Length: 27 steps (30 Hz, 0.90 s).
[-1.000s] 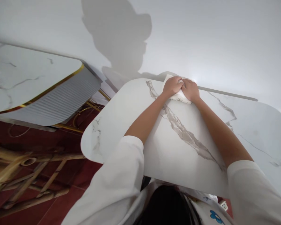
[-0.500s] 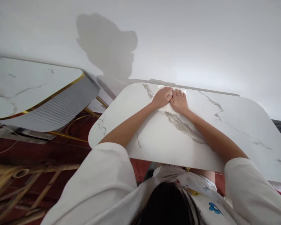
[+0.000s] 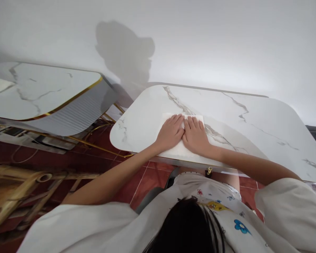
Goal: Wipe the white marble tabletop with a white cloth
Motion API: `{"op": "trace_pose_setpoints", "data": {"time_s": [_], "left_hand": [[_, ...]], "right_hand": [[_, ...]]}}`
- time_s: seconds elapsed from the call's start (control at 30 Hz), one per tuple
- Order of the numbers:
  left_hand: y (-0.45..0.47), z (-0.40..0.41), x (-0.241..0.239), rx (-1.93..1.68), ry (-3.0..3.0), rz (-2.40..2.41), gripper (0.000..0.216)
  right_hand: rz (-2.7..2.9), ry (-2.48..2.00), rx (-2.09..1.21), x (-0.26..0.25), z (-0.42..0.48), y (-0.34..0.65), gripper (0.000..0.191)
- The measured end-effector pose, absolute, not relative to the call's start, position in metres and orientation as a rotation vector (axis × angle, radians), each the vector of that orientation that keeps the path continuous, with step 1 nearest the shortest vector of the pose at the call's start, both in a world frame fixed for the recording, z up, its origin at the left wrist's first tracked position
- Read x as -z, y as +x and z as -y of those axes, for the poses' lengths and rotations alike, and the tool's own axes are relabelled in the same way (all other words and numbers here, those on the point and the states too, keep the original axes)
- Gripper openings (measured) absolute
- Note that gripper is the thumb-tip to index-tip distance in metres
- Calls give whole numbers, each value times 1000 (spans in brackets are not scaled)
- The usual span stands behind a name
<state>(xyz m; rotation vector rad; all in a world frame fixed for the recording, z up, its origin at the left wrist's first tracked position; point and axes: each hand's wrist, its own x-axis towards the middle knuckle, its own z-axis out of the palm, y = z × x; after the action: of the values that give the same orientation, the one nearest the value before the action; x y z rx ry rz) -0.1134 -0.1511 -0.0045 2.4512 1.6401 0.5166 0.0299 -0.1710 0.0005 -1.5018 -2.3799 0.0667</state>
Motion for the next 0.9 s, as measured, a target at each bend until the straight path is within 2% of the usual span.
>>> {"op": "trace_pose_setpoints", "data": {"time_s": [0.17, 0.3, 0.47, 0.6, 0.73, 0.9], "left_hand": [[-99, 204, 6, -523, 2415, -1628, 58], [-86, 201, 5, -546, 2404, -1607, 57], [-73, 143, 4, -601, 2411, -1556, 56], [-61, 84, 2, -736, 2479, -1464, 46], [-45, 25, 1, -832, 2477, -1384, 36], [-24, -38, 4, -890, 2456, -1402, 35]], "right_hand": [[2443, -1475, -55, -2, 219, 51, 59], [2446, -1520, -40, -3, 218, 61, 59], [2423, -1554, -74, -2, 164, 70, 59], [2375, -1565, -77, -1, 104, 83, 58], [2392, -1540, -13, -1, 45, 98, 55], [2404, -1566, 107, 3, -21, 118, 55]]}}
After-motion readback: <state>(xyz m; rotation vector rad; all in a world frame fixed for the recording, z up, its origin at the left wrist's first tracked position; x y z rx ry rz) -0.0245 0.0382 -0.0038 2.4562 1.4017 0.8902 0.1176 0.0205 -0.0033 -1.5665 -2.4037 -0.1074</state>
